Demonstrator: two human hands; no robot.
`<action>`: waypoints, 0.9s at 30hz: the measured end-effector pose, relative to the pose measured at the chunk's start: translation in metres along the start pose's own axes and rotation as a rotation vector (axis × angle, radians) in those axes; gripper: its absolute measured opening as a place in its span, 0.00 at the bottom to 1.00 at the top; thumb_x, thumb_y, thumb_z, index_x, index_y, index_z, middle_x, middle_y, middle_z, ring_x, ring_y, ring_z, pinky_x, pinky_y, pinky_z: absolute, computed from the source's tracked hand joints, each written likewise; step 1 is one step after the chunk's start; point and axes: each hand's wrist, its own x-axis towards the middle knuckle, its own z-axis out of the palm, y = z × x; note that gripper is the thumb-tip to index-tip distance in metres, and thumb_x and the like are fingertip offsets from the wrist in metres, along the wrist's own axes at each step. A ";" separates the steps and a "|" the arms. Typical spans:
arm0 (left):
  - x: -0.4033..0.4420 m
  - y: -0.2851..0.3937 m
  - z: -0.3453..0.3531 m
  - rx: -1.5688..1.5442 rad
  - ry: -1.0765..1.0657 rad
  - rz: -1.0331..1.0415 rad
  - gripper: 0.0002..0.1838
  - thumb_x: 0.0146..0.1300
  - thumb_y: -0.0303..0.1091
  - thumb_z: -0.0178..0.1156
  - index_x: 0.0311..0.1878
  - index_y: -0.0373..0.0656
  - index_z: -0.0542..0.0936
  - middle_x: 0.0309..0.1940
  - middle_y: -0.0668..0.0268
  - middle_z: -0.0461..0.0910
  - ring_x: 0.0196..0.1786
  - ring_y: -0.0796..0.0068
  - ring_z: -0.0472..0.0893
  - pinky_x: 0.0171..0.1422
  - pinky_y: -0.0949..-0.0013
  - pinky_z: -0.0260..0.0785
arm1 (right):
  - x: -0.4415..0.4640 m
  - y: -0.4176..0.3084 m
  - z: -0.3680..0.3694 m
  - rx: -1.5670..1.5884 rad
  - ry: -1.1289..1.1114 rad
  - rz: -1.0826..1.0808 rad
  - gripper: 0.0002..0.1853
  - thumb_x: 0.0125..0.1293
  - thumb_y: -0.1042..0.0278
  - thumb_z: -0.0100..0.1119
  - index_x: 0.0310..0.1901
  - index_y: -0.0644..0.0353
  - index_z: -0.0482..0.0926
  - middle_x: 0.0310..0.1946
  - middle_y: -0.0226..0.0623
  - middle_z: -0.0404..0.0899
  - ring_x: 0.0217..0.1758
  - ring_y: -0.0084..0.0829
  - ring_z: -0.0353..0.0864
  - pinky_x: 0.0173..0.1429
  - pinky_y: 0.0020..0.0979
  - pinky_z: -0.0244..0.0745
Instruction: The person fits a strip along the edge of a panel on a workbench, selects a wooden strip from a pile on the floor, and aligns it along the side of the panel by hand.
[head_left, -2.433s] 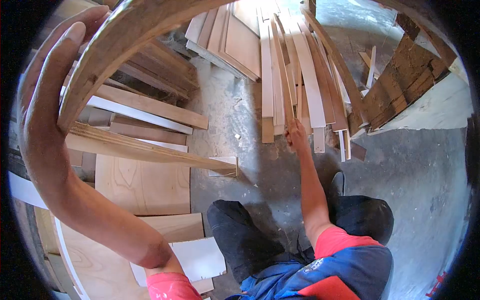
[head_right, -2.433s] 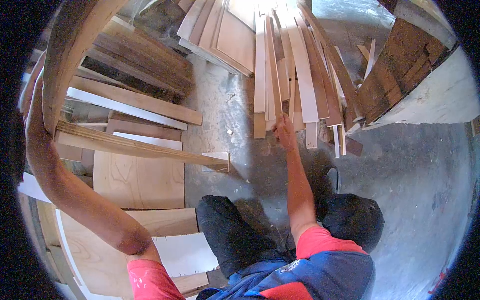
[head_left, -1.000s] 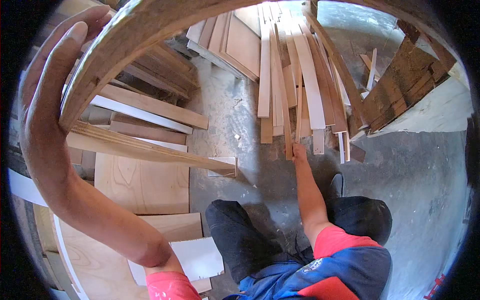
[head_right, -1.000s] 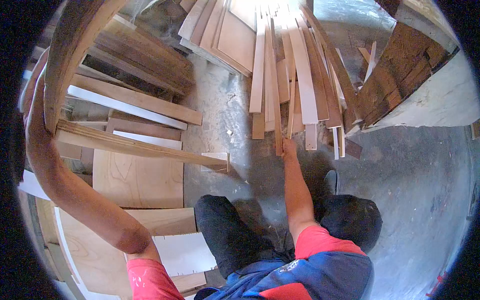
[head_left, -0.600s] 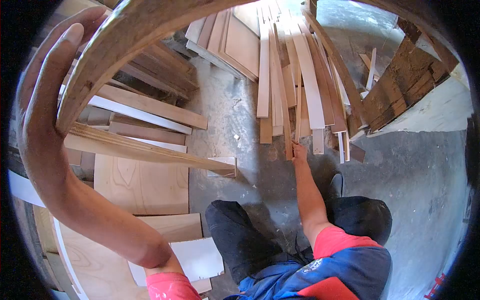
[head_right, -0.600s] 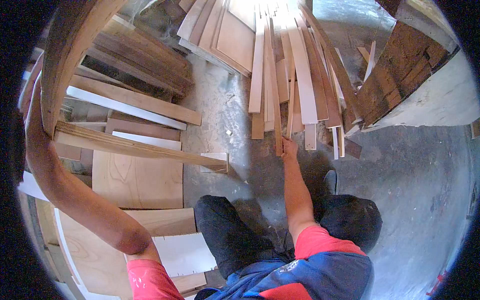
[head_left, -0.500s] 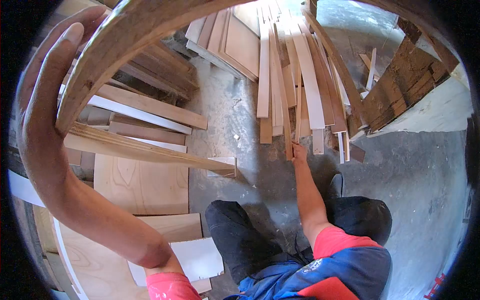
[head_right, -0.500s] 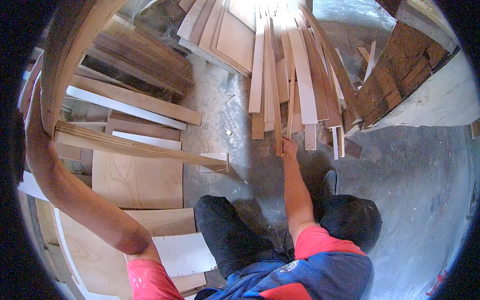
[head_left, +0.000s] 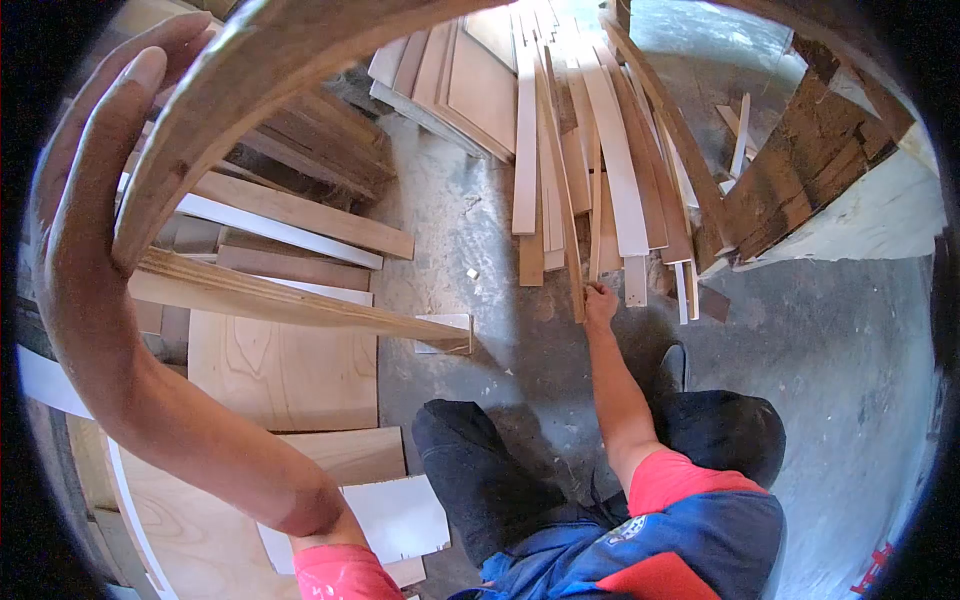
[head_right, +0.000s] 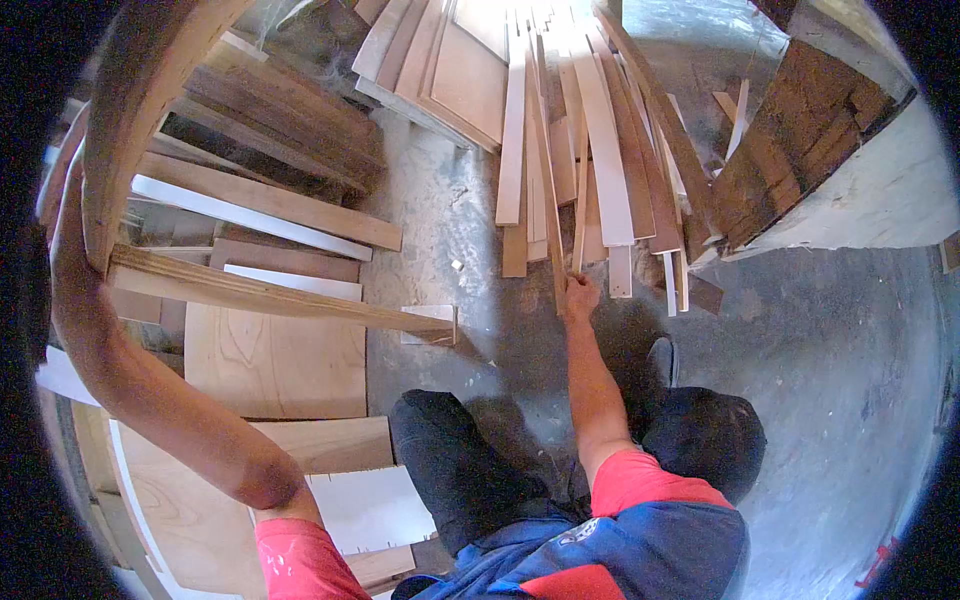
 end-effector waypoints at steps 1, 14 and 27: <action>0.001 0.000 -0.013 -0.169 -0.243 -0.004 0.22 0.66 0.46 0.58 0.48 0.34 0.86 0.29 0.66 0.82 0.31 0.79 0.78 0.35 0.76 0.69 | -0.006 -0.008 0.001 -0.259 0.122 -0.140 0.10 0.64 0.75 0.63 0.45 0.70 0.83 0.33 0.40 0.85 0.33 0.32 0.84 0.37 0.32 0.80; 0.014 -0.045 -0.011 0.142 0.042 0.225 0.16 0.71 0.36 0.58 0.53 0.35 0.83 0.46 0.61 0.85 0.51 0.75 0.82 0.63 0.74 0.68 | -0.080 -0.233 0.071 -0.460 -0.167 -0.870 0.10 0.65 0.66 0.66 0.43 0.60 0.87 0.36 0.43 0.87 0.40 0.34 0.87 0.46 0.32 0.78; -0.013 -0.022 0.023 0.174 0.348 0.457 0.18 0.64 0.34 0.61 0.49 0.29 0.81 0.43 0.51 0.84 0.51 0.62 0.83 0.57 0.62 0.72 | -0.254 -0.377 0.059 -1.562 -0.684 -1.613 0.04 0.64 0.68 0.62 0.35 0.57 0.83 0.39 0.39 0.83 0.49 0.43 0.83 0.52 0.42 0.78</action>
